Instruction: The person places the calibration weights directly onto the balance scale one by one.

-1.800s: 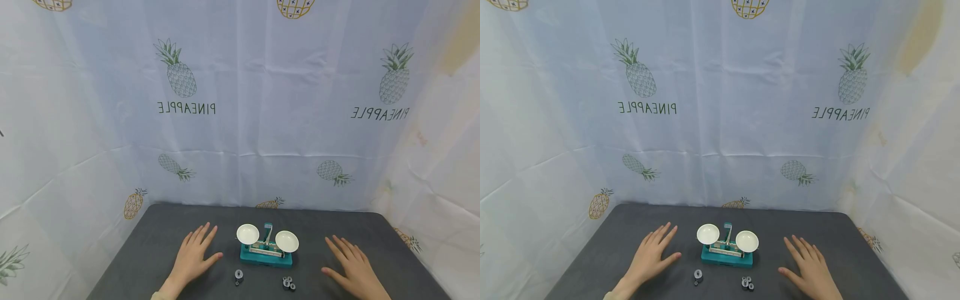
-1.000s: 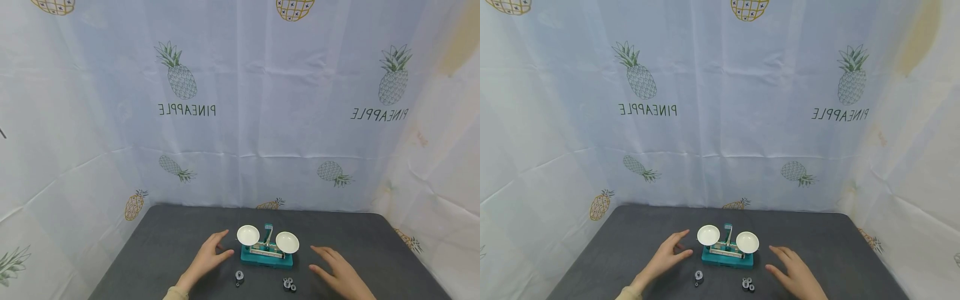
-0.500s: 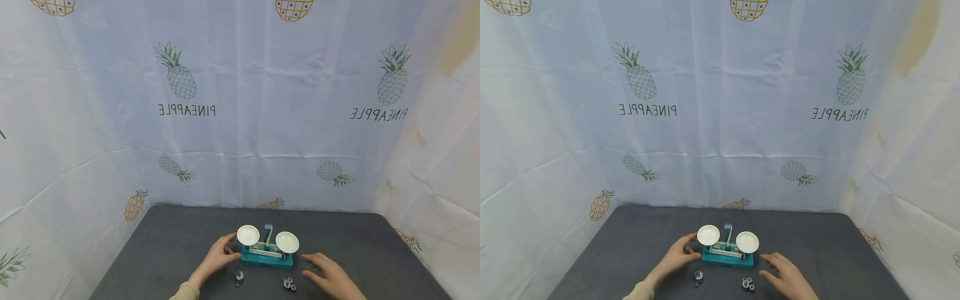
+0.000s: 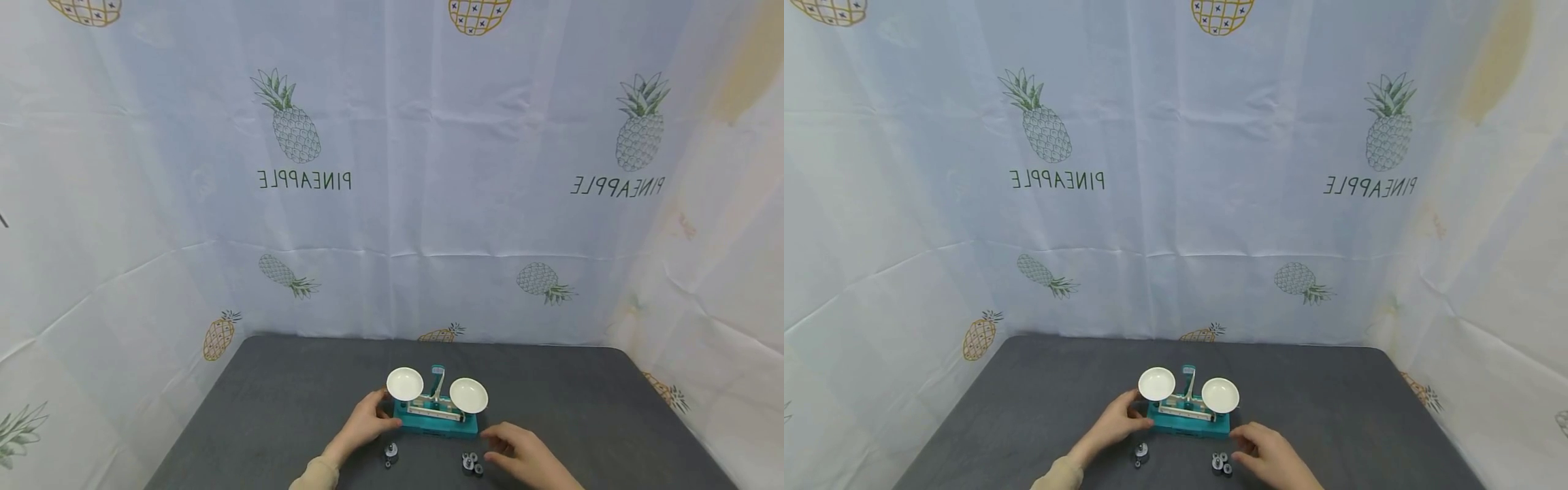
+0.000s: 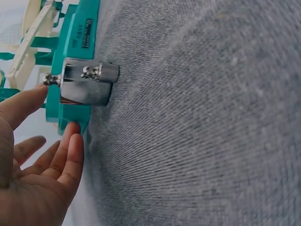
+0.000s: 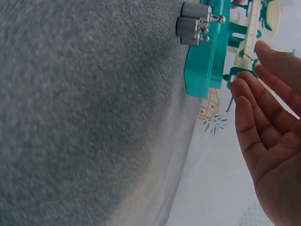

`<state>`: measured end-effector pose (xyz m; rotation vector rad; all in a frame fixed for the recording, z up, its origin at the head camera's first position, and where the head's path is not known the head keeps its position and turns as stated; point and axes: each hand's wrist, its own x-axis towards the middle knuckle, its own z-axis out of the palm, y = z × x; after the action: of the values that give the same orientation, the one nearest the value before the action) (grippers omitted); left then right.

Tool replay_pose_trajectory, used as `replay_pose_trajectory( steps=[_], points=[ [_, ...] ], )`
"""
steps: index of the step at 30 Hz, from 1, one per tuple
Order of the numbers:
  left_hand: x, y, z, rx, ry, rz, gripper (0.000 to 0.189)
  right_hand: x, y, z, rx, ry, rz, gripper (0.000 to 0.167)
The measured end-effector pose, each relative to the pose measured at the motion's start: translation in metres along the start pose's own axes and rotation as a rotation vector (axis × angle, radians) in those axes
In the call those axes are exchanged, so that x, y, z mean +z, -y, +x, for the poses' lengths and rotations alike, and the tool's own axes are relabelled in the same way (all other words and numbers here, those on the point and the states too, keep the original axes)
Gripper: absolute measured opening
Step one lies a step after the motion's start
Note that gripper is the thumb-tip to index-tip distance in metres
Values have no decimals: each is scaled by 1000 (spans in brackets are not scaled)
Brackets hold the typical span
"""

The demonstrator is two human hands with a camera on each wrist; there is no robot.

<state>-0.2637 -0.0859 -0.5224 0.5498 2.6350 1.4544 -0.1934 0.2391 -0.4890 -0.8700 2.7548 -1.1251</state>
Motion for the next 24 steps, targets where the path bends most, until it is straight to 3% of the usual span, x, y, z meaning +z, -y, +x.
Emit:
replay_pose_trajectory(
  steps=[4, 10, 24],
  points=[
    [1, 1, 1, -7, -2, 20, 60, 2, -1, 2, 77, 76, 57, 27],
    [4, 0, 4, 22, -19, 55, 60, 7, -5, 4, 128, 138, 87, 20],
    [9, 1, 8, -28, -13, 17, 65, 15, -8, 8, 171, 206, 121, 15]
  ],
)
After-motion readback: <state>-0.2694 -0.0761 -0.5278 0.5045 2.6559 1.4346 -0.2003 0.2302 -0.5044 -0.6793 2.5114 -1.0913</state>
